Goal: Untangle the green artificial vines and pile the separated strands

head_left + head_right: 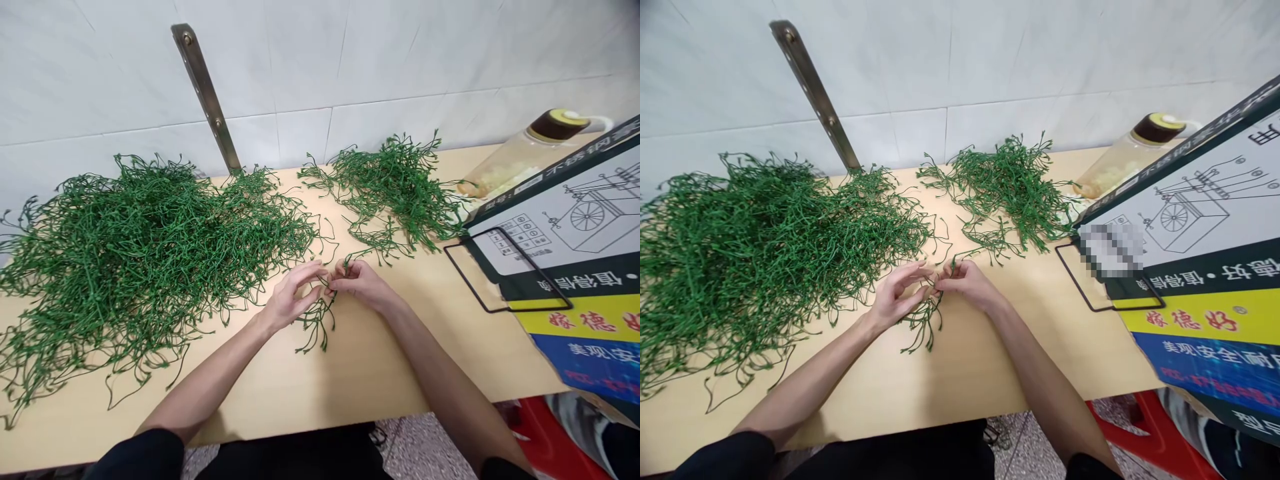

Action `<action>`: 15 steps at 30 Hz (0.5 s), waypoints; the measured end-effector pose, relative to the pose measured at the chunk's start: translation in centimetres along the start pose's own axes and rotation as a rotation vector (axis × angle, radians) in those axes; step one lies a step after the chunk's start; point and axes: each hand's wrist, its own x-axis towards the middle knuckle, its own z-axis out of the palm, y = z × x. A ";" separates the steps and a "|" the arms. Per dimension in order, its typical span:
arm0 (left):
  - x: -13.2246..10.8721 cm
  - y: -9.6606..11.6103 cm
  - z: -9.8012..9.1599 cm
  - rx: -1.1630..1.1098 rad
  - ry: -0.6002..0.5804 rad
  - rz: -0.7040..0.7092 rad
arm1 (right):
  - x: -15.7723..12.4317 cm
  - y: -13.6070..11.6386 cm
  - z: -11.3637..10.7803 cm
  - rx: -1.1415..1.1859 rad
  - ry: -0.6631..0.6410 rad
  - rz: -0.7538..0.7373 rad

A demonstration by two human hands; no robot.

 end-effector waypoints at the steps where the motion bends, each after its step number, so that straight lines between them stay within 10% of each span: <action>1: 0.0 0.0 -0.1 0.025 0.006 0.020 | 0.0 0.0 0.0 0.001 -0.008 0.003; 15: 0.8 0.9 -0.7 0.518 -0.050 0.136 | 0.0 0.2 0.0 0.014 -0.047 0.005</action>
